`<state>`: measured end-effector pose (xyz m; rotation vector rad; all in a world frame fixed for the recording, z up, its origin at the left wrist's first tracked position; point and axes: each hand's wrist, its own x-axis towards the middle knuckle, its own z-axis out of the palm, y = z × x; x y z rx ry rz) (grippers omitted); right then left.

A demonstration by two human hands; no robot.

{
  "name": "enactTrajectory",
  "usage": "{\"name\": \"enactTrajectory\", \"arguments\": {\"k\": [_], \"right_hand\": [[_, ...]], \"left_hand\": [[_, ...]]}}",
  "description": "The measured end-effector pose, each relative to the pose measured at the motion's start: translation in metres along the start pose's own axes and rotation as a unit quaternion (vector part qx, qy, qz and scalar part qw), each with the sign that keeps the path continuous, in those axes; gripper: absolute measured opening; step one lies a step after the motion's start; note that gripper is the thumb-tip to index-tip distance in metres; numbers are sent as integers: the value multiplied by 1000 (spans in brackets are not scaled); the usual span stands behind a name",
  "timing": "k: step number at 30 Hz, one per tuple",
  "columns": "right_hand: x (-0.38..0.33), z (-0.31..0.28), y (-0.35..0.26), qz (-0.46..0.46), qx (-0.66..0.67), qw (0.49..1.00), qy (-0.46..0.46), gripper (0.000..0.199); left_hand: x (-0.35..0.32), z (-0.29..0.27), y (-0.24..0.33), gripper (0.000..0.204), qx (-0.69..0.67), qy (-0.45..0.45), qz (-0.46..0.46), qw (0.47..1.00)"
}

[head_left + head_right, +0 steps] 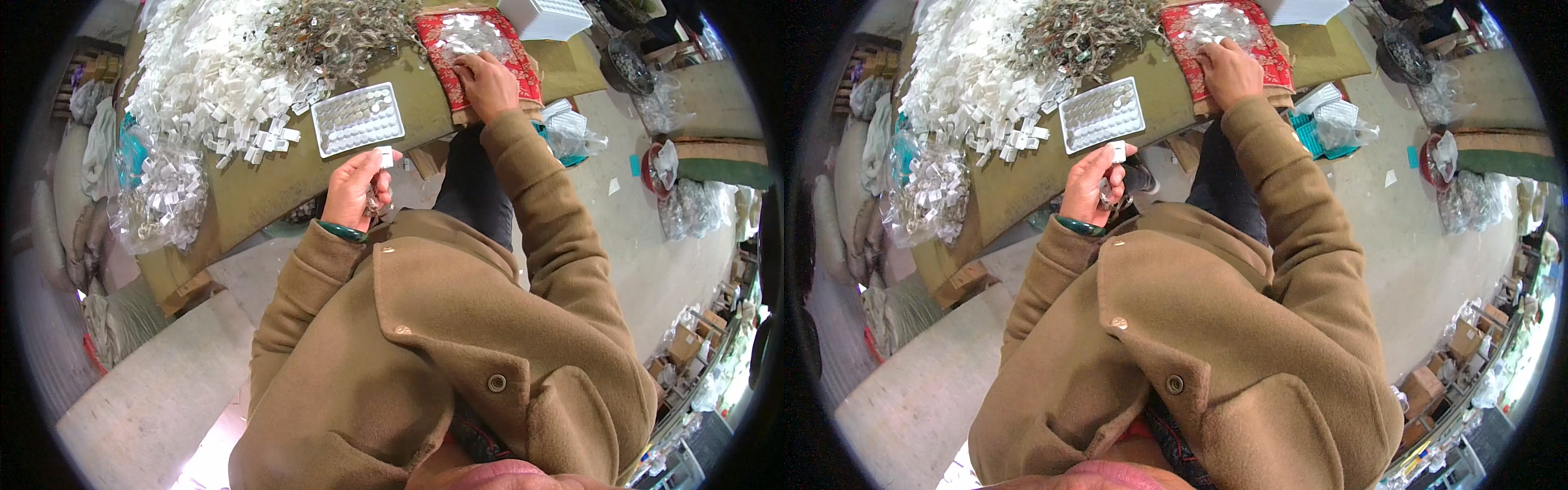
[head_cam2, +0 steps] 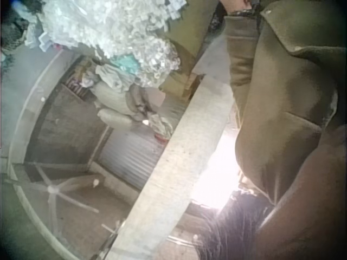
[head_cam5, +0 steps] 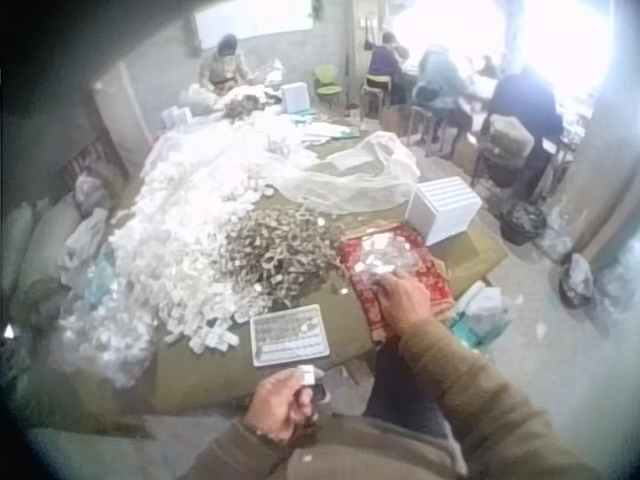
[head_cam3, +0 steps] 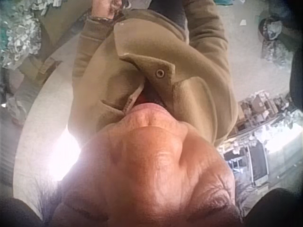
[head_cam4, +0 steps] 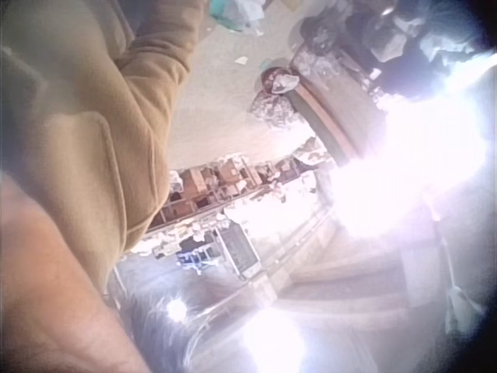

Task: The person repeatedly picks small white plastic pieces and metal keyrings from a table, then joins them by hand. The assembled keychains are placed into a clear plastic tray on the table. The person continues this cycle throughout the clip.

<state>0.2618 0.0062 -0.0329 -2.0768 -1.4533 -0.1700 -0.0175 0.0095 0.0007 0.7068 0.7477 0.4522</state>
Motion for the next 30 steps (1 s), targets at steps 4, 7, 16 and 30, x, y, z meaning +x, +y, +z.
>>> {"name": "enactTrajectory", "arguments": {"k": [4, 7, 16, 30], "right_hand": [[2, 4, 1, 4, -14, 1000, 12, 16], [-4, 1, 0, -7, 4, 999, 46, 15], [-18, -13, 4, -47, 50, 996, 52, 16], [-15, -38, 3, 270, 575, 765, -106, 10]], "left_hand": [[-2, -1, -2, 31, 0, -14, 15, 1000], [-5, -2, -3, 31, 10, -18, 12, 1000], [-7, -3, -8, 30, 3, -17, -8, 1000], [6, 9, -1, 39, -13, -31, -13, 999]]}}
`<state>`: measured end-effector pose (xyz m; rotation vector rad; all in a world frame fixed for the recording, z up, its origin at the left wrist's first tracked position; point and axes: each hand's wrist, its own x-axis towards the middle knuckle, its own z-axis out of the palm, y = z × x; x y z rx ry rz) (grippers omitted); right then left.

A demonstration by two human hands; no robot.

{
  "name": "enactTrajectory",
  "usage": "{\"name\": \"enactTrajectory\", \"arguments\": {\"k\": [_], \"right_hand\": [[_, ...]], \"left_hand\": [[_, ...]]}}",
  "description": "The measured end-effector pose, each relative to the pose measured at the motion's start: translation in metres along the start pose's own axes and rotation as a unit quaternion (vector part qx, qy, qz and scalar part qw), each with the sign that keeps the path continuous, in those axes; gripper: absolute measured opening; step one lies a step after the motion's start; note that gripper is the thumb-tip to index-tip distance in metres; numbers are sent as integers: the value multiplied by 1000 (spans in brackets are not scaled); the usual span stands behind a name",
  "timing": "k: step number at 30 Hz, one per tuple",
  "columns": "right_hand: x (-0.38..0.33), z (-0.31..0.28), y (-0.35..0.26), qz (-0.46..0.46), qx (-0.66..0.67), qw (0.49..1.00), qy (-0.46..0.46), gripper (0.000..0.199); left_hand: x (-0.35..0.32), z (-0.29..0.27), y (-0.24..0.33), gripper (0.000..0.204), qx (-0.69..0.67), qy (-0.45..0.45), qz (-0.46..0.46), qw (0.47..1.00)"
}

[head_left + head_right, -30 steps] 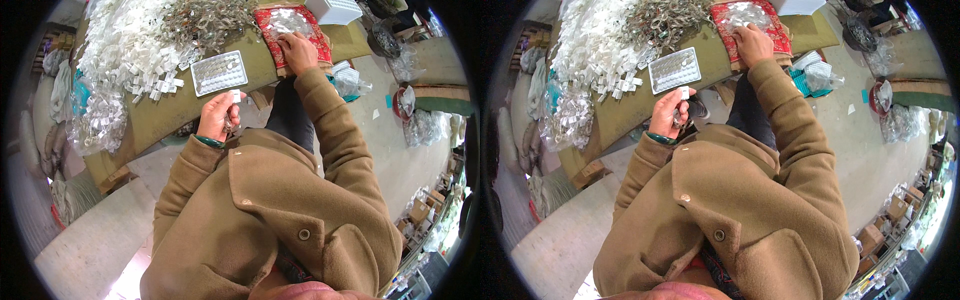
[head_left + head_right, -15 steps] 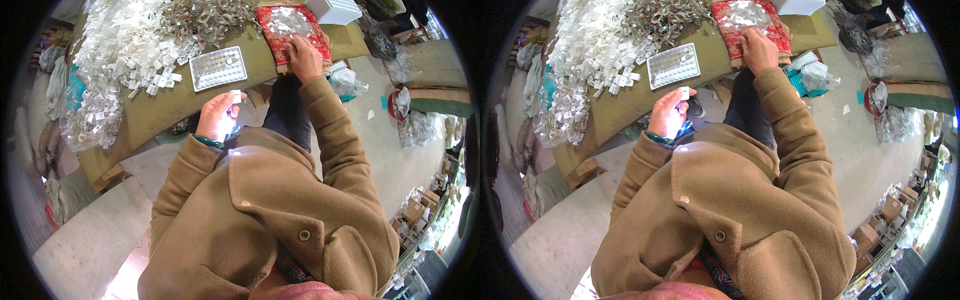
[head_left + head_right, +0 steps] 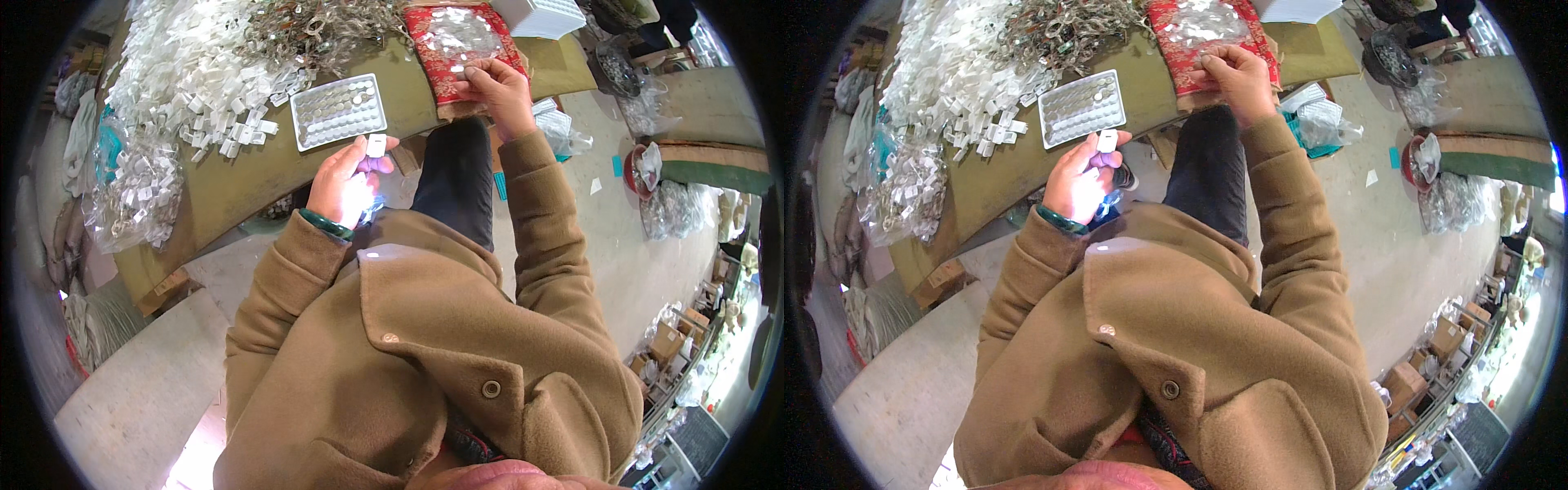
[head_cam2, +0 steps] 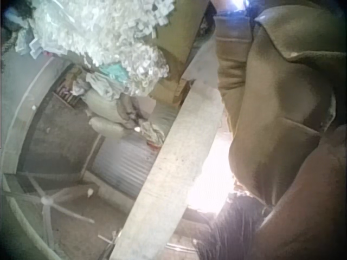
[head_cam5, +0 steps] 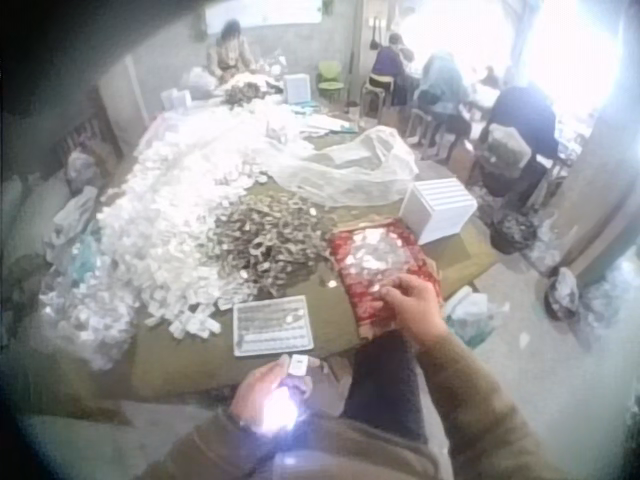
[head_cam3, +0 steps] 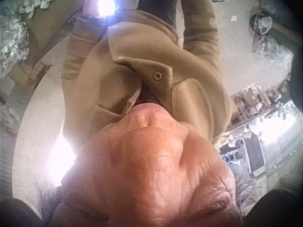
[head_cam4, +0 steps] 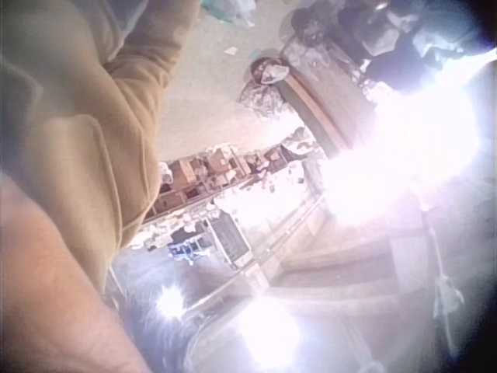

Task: The person repeatedly picks small white plastic pieces and metal keyrings from a table, then joins them by hand. The assembled keychains are placed into a clear plastic tray on the table. The person continues this cycle throughout the clip.

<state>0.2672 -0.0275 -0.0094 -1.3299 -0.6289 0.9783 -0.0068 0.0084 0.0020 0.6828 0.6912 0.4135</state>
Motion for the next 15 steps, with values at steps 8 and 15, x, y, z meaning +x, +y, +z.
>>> {"name": "enactTrajectory", "arguments": {"k": [8, 15], "right_hand": [[-31, 13, -11, 52, 169, 970, -169, 13], [-51, 48, -6, -22, 58, 984, -169, 12]], "left_hand": [[22, 25, 8, 38, -90, -61, -6, 994], [15, 37, 13, 29, -102, -56, 20, 993]]}}
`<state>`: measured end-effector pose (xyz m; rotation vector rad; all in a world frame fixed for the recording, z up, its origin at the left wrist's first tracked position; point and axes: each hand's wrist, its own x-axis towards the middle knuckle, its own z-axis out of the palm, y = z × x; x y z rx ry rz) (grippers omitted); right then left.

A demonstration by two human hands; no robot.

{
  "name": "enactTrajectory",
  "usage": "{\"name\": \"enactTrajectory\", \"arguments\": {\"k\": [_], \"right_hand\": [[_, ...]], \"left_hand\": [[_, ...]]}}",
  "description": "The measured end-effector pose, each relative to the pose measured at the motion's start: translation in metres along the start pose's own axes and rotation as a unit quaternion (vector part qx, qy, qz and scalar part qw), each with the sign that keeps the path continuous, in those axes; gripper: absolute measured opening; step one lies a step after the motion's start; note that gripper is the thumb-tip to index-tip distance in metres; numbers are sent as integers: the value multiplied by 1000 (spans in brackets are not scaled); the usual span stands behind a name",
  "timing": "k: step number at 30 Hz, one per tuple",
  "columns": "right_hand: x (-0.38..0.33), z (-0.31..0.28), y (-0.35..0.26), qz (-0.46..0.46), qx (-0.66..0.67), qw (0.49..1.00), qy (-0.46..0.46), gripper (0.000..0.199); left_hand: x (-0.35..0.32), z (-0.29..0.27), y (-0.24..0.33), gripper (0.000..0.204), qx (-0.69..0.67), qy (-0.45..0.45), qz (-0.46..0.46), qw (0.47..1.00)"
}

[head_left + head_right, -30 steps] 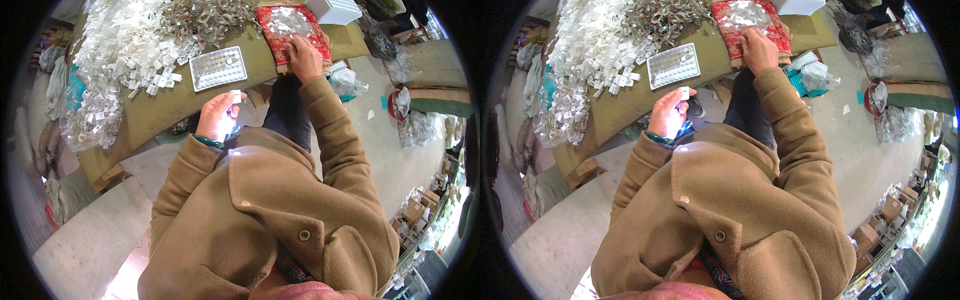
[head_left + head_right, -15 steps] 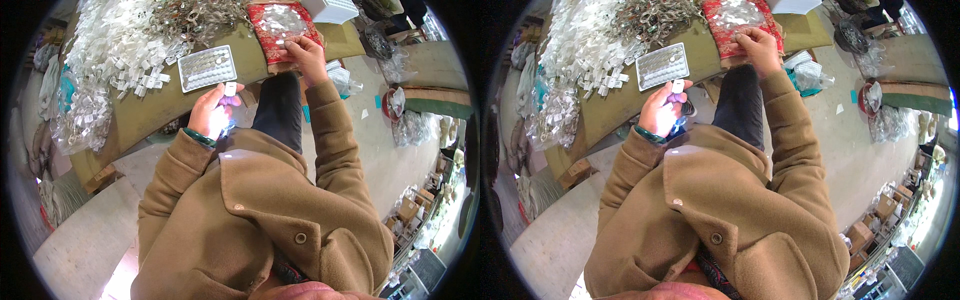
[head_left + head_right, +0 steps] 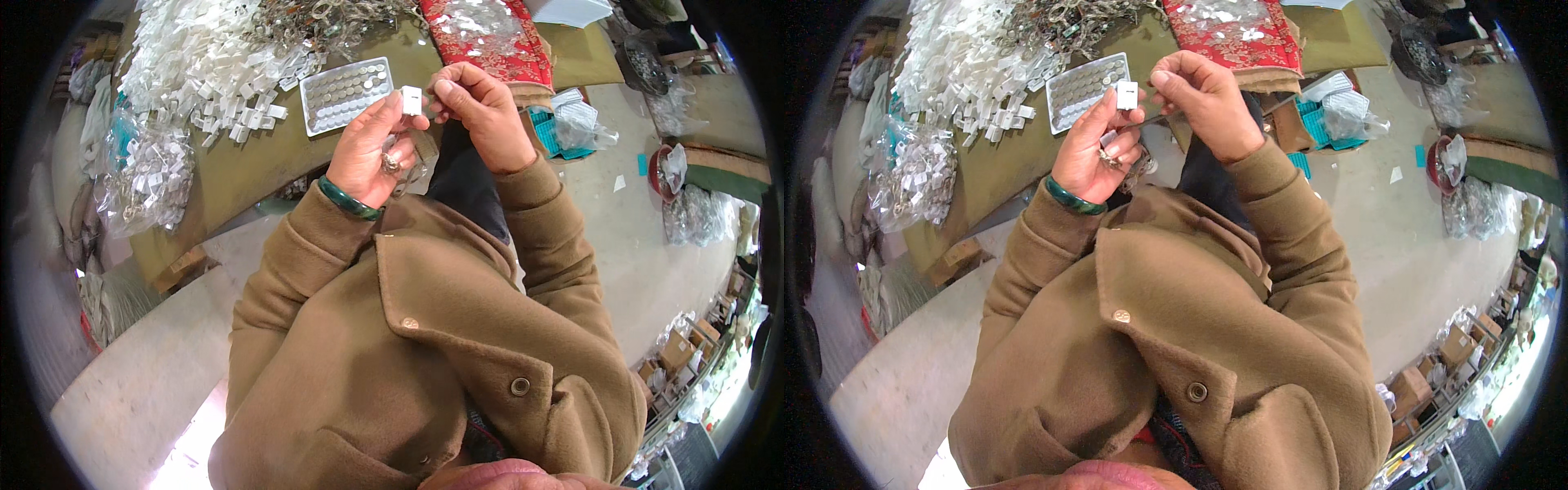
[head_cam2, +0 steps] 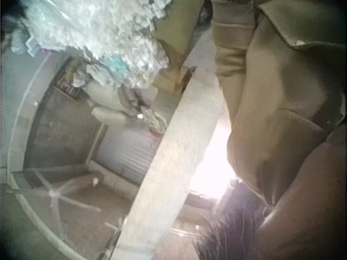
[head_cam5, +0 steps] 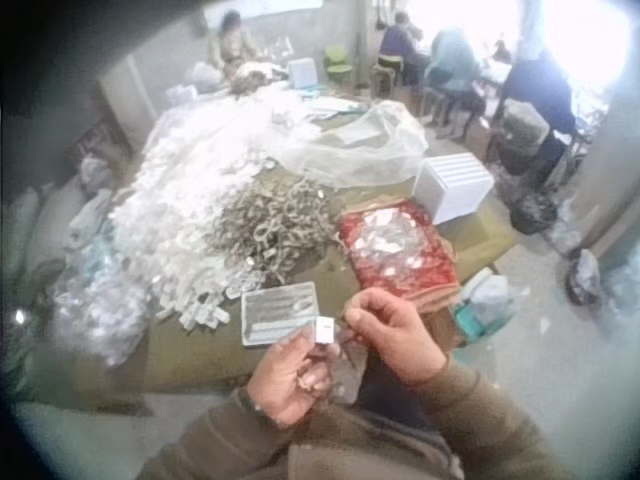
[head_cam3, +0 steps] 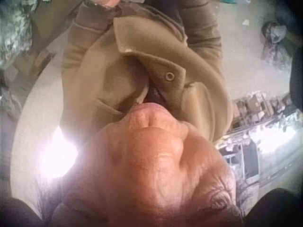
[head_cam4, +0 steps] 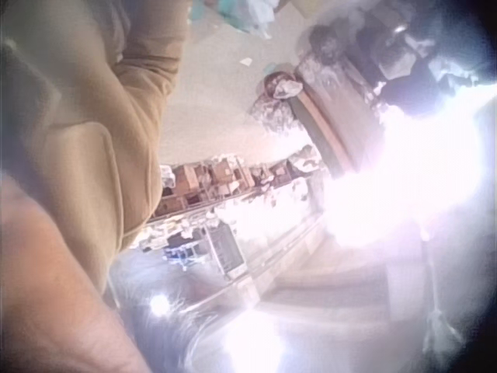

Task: The person repeatedly picks small white plastic pieces and metal keyrings from a table, then joins them by hand. The assembled keychains are placed into a clear plastic tray on the table. The person continues this cycle throughout the clip.

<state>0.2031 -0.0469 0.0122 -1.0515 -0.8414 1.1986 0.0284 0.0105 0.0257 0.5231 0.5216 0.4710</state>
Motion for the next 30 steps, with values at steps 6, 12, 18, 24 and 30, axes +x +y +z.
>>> {"name": "enactTrajectory", "arguments": {"k": [6, 12, 18, 24, 30], "right_hand": [[-4, 23, 0, -173, -318, 931, 40, 6], [-2, 34, 0, -291, -401, 868, 33, 22], [-5, 41, 9, -257, -441, 858, 54, 18], [-6, 51, 17, -119, -300, 945, 61, 16], [-3, 59, 20, -72, -80, 992, 70, 17]], "left_hand": [[-4, -6, -3, 22, 34, 62, 49, 996], [-7, -18, -5, 23, 57, 92, 55, 993], [-13, -30, -1, 25, -29, 83, 22, 996], [-16, -37, 0, 28, -25, 82, 41, 995], [-23, -37, 3, 25, -54, 80, 19, 995]]}}
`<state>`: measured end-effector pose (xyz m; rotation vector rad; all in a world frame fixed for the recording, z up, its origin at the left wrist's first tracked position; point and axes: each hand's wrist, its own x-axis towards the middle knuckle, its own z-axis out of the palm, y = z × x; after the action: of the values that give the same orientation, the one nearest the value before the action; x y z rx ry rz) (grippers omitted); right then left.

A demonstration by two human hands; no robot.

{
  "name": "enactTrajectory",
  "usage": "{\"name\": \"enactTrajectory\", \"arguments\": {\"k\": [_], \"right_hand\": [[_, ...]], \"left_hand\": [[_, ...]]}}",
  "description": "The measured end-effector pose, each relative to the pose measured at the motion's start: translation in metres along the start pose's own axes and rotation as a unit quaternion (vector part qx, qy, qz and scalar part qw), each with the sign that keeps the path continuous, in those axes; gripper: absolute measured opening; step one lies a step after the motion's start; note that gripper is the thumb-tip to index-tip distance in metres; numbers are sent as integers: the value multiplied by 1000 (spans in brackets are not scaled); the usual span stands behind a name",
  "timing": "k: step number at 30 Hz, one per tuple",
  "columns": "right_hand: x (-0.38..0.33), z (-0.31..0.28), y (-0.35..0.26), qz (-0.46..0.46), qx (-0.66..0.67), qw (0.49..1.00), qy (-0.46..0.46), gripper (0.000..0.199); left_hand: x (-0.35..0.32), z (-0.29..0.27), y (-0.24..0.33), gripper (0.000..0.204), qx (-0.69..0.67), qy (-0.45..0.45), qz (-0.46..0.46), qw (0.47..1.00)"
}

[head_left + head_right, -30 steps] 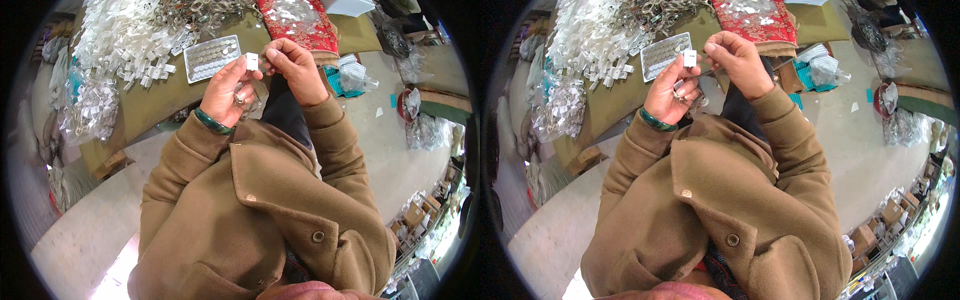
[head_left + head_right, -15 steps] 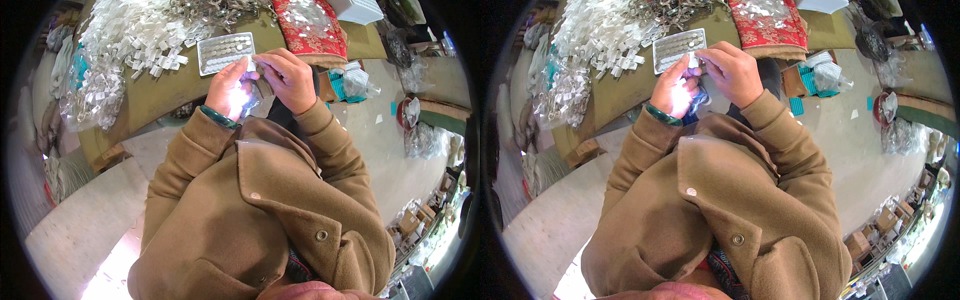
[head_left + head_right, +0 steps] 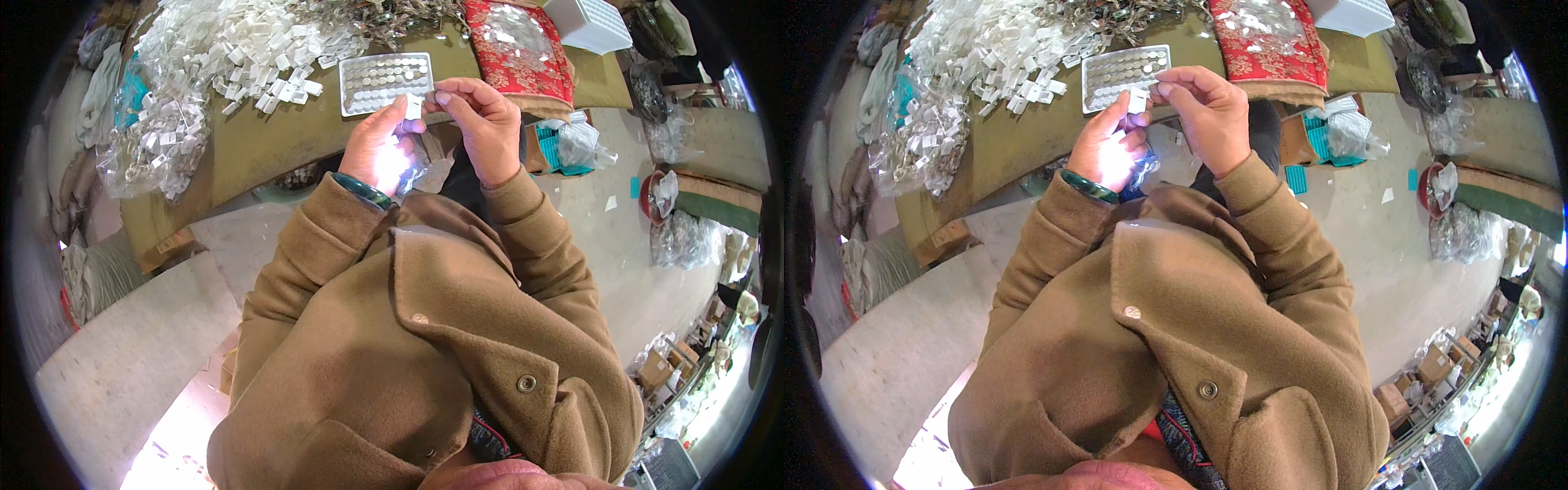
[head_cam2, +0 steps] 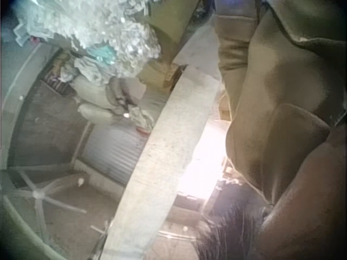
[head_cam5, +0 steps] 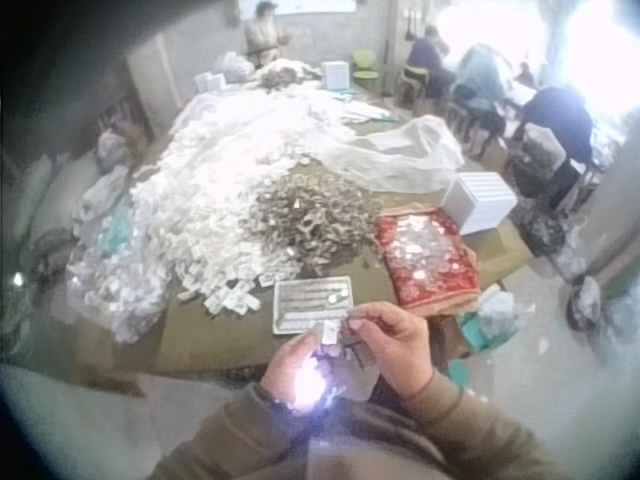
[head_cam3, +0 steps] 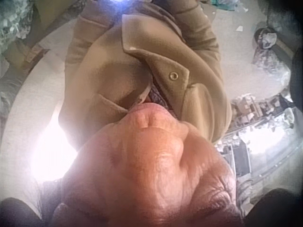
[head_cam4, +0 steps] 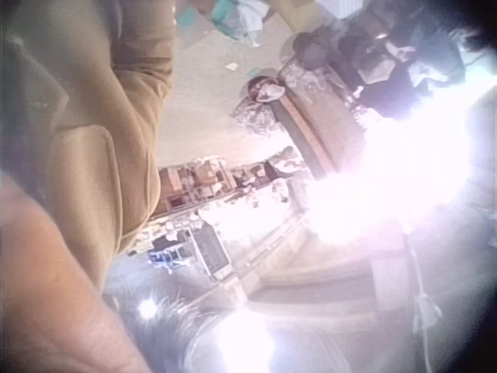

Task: The person repeatedly picks small white plastic pieces and metal keyrings from a table, then joins them by hand. The assembled keychains are placed into a clear plastic tray on the table. The person continues this cycle throughout the clip.

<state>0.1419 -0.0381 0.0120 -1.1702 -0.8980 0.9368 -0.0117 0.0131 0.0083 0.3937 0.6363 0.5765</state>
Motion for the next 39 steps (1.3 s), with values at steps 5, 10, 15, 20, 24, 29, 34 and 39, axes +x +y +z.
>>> {"name": "enactTrajectory", "arguments": {"k": [5, 10, 15, 20, 24, 29, 34, 39], "right_hand": [[-2, 12, 2, 44, 131, 990, 3, 10], [-3, 22, 6, 42, 119, 992, -4, 6], [-2, 18, 9, 30, 51, 997, -39, 8], [-4, 20, 17, -30, -76, 996, -35, 7], [2, 14, 16, -26, -130, 988, -75, 7], [8, 7, 8, 23, -120, 986, -111, 8], [8, 11, 9, -26, -200, 971, -127, 6], [7, 14, 7, -90, -255, 951, -153, 9]], "left_hand": [[-1, 1, -2, 24, -14, 28, 4, 999], [-2, -7, 0, 28, -30, -47, 12, 998], [0, -8, 1, 23, 11, -4, 40, 999], [-1, -10, 2, 20, 80, 21, 72, 994], [-1, -11, 5, 18, 113, 47, 50, 991], [-4, -13, 11, 19, 49, 48, -2, 998], [-5, -21, 11, 18, 20, 34, -24, 999], [-4, -28, 9, 18, 4, 5, -43, 999]]}}
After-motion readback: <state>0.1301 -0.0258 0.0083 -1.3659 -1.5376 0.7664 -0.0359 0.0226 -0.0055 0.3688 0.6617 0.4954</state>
